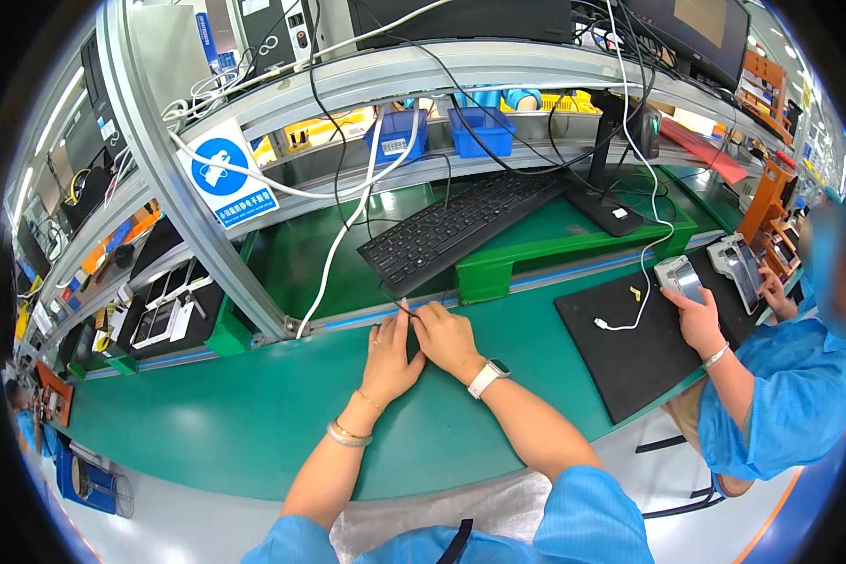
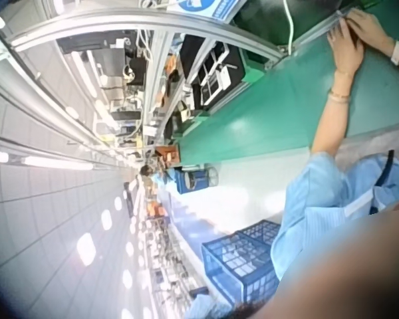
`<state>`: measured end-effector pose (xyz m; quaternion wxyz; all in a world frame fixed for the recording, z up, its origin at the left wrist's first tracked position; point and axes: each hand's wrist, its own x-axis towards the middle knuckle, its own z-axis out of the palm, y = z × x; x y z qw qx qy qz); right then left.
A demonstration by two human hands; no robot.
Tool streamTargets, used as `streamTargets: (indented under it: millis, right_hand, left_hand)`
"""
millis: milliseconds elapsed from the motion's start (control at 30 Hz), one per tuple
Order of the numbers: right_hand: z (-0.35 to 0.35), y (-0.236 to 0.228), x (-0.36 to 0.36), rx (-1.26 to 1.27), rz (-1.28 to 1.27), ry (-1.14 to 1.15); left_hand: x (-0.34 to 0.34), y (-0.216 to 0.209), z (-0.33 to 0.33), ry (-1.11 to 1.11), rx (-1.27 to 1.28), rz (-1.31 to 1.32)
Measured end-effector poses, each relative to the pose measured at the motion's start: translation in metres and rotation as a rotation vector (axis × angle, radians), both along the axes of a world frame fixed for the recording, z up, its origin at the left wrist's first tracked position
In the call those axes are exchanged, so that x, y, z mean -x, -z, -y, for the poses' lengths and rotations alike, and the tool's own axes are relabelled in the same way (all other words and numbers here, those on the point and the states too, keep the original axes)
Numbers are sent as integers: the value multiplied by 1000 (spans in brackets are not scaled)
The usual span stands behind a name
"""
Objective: Scan and inspect electronic handheld devices at a factory workstation before placing them on a production line.
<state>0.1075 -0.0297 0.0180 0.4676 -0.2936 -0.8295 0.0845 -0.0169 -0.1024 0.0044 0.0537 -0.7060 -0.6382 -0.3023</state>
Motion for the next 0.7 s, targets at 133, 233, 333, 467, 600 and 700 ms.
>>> streamTargets:
  millis: [133, 233, 333, 467, 600, 700]
  right_hand:
    - [6, -5, 1, -36, -65, 12]
    - [7, -5, 0, -49, -93, 11]
    - [7, -7, -3, -62, -96, 3]
    - [11, -11, 3, -80, -65, 12]
    - [1, 5, 1, -116, 61, 132]
    - [-2, 4, -4, -108, 70, 185]
  left_hand:
    - [1, -2, -2, 160, -58, 192]
    - [0, -7, -1, 196, -28, 239]
    - [-5, -11, 0, 192, -3, 307]
    - [-3, -7, 2, 142, -4, 426]
    - [-2, 4, -4, 86, -84, 624]
    - [-6, -10, 1, 56, -98, 827]
